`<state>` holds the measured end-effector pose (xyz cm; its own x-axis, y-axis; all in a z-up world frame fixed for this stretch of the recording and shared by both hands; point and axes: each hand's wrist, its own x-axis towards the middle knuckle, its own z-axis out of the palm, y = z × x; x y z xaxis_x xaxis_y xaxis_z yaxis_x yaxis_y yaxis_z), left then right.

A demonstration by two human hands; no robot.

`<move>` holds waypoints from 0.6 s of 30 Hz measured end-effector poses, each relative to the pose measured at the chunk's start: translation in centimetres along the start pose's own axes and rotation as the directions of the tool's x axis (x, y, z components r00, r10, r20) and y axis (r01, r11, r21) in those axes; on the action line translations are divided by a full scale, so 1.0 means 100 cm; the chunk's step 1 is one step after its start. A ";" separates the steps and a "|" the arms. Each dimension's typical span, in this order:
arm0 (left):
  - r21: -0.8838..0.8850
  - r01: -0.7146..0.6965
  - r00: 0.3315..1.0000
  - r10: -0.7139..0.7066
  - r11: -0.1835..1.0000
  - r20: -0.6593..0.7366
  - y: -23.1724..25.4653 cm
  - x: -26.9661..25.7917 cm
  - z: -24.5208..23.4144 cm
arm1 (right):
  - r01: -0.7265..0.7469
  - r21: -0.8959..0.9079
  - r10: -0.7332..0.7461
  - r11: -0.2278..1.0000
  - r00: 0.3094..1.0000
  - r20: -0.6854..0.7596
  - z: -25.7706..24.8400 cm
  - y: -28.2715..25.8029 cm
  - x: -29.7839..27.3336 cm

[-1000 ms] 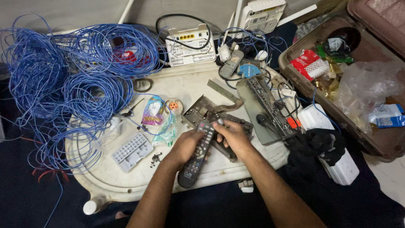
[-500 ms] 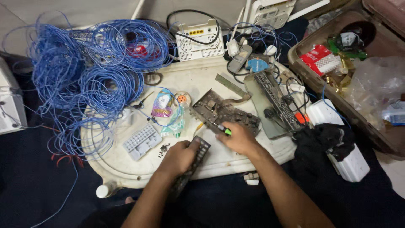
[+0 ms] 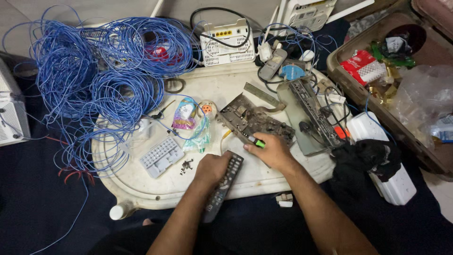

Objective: The person uses a green screwdriver to unscrew a circuit board, then connects a multimeter probe to test it. They wipe the board with a black cloth and handle a remote control and other components on the table.

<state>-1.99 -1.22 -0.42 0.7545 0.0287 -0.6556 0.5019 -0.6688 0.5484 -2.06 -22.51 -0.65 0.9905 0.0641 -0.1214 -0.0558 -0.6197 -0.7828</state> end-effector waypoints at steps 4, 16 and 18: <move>-0.036 0.033 0.998 -0.031 0.999 0.047 0.000 0.001 0.005 | -0.009 -0.065 0.009 0.998 1.000 -0.001 -0.002 -0.001 -0.001; -0.802 -0.134 0.973 0.232 0.582 0.006 0.004 0.007 0.012 | 0.040 -0.060 -0.042 0.997 0.998 -0.037 0.006 0.000 -0.001; -0.927 -0.081 0.946 0.323 0.366 0.044 0.011 0.003 0.000 | -0.091 -0.078 0.091 0.993 0.996 -0.006 0.003 -0.005 0.001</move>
<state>-1.28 -1.95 -0.02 0.8567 -0.2213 -0.4659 0.5140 0.4420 0.7351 -1.96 -21.96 -0.49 0.9821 0.0032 -0.1883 -0.1356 -0.6819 -0.7187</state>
